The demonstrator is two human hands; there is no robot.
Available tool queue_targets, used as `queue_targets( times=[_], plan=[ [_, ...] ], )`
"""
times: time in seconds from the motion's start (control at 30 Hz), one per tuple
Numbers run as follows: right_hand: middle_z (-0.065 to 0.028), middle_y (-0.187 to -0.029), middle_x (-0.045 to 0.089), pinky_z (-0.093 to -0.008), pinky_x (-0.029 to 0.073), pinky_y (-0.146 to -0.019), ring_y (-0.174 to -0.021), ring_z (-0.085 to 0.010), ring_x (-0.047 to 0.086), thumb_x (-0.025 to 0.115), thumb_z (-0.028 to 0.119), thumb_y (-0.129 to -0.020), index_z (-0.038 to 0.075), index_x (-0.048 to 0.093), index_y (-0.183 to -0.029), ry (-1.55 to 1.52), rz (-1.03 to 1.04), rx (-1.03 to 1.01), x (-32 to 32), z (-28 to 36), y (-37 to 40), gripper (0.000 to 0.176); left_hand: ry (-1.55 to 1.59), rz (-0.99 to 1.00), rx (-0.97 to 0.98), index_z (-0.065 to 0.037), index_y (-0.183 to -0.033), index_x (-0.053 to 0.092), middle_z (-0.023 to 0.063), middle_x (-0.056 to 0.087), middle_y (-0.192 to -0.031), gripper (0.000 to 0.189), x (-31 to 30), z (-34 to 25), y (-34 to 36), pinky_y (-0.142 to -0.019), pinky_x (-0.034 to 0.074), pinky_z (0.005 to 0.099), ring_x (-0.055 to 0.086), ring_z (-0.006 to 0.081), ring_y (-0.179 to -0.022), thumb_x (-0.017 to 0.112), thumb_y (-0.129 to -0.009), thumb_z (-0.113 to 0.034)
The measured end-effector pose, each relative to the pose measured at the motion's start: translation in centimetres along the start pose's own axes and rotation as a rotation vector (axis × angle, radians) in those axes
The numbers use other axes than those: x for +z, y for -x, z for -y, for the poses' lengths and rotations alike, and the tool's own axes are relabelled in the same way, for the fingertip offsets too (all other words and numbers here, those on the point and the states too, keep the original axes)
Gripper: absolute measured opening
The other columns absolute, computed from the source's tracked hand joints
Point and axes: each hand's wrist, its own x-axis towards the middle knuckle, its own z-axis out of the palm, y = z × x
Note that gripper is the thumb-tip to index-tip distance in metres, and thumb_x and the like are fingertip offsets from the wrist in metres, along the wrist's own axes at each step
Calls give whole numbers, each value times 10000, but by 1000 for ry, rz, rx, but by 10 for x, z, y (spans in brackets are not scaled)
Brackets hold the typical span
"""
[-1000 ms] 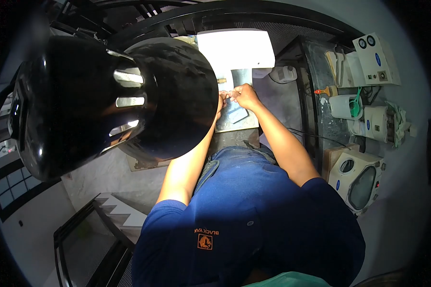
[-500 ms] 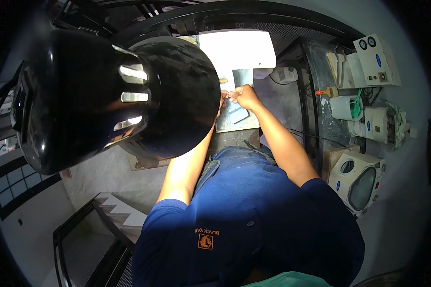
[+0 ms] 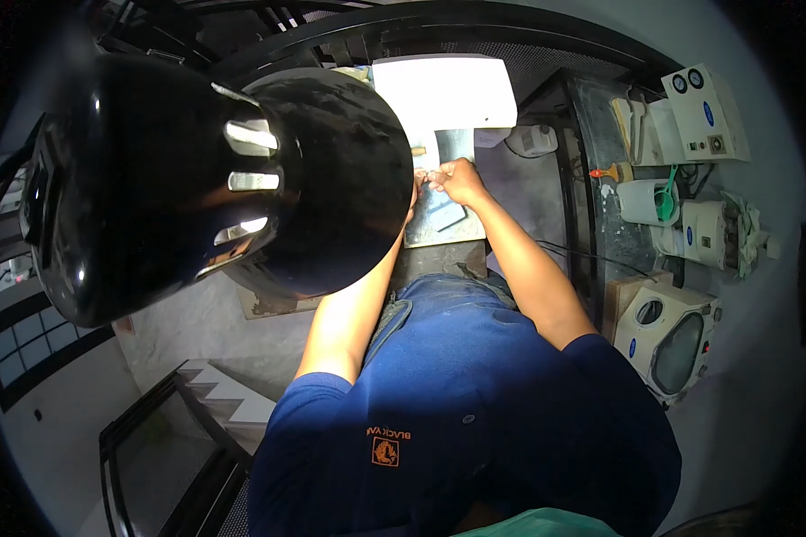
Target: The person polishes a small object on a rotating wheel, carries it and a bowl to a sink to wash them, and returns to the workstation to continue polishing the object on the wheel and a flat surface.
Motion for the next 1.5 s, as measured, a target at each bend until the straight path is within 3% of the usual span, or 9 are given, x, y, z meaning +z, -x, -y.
queue_targets(
  times=[0.33,0.6,0.73,0.8,0.87,1.0,1.27,1.4,1.5],
  plan=[
    [-62,-685,671,-264,474,-576,-596,-101,599,595,99,-829,6,681,-810,56,-109,-83,-4,0,9,129,-24,-32,165,7,-834,608,41,607,-694,33,13,8,10,-481,372,225,463,80,-523,589,-825,-19],
    [-68,-652,660,-277,464,-559,-567,-117,595,606,152,-827,34,688,-776,150,-99,-104,1,-12,0,153,129,91,-22,19,-790,622,95,632,-726,79,-3,6,-10,-467,391,245,495,118,-533,553,-822,-4],
    [-68,-637,651,-279,464,-561,-562,-118,591,616,165,-822,40,686,-762,10,-139,-65,2,0,11,156,17,-49,-86,30,-778,608,91,612,-689,70,7,6,-14,-462,392,259,509,129,-547,554,-814,3],
    [-70,-635,648,-279,464,-561,-560,-117,590,616,166,-823,35,684,-765,8,-155,-83,2,-1,12,158,-7,-89,-50,29,-747,604,85,600,-665,94,5,9,-15,-455,386,263,497,127,-527,554,-820,0],
    [-78,-689,668,-246,484,-595,-625,-99,619,592,134,-836,-4,680,-846,203,-117,-131,0,4,14,164,144,73,24,27,-717,608,79,596,-641,125,-3,15,-17,-450,379,263,482,123,-498,558,-828,-5],
    [-65,-679,666,-245,482,-593,-622,-97,617,599,128,-821,4,681,-834,104,-218,-211,4,2,20,149,106,85,123,26,-701,614,70,595,-620,144,4,18,-10,-448,373,257,464,121,-471,557,-832,4],
    [-117,-713,655,-341,478,-629,-654,-271,637,567,127,-816,22,663,-818,211,-312,-328,6,2,23,142,236,131,115,32,-816,618,75,628,-706,61,5,12,9,-508,439,218,530,105,-550,573,-840,-2],
    [-130,-725,650,-362,476,-638,-663,-284,636,572,134,-814,29,663,-824,144,-401,-391,9,-4,22,140,217,33,190,32,-828,619,77,628,-707,52,12,11,13,-511,437,218,534,106,-563,572,-833,9],
    [-140,-713,653,-310,493,-618,-665,-243,656,581,137,-813,7,664,-815,235,-332,-344,6,1,20,154,159,94,161,34,-841,624,88,640,-749,84,6,23,-2,-515,442,216,530,108,-558,543,-842,12]
  ],
)
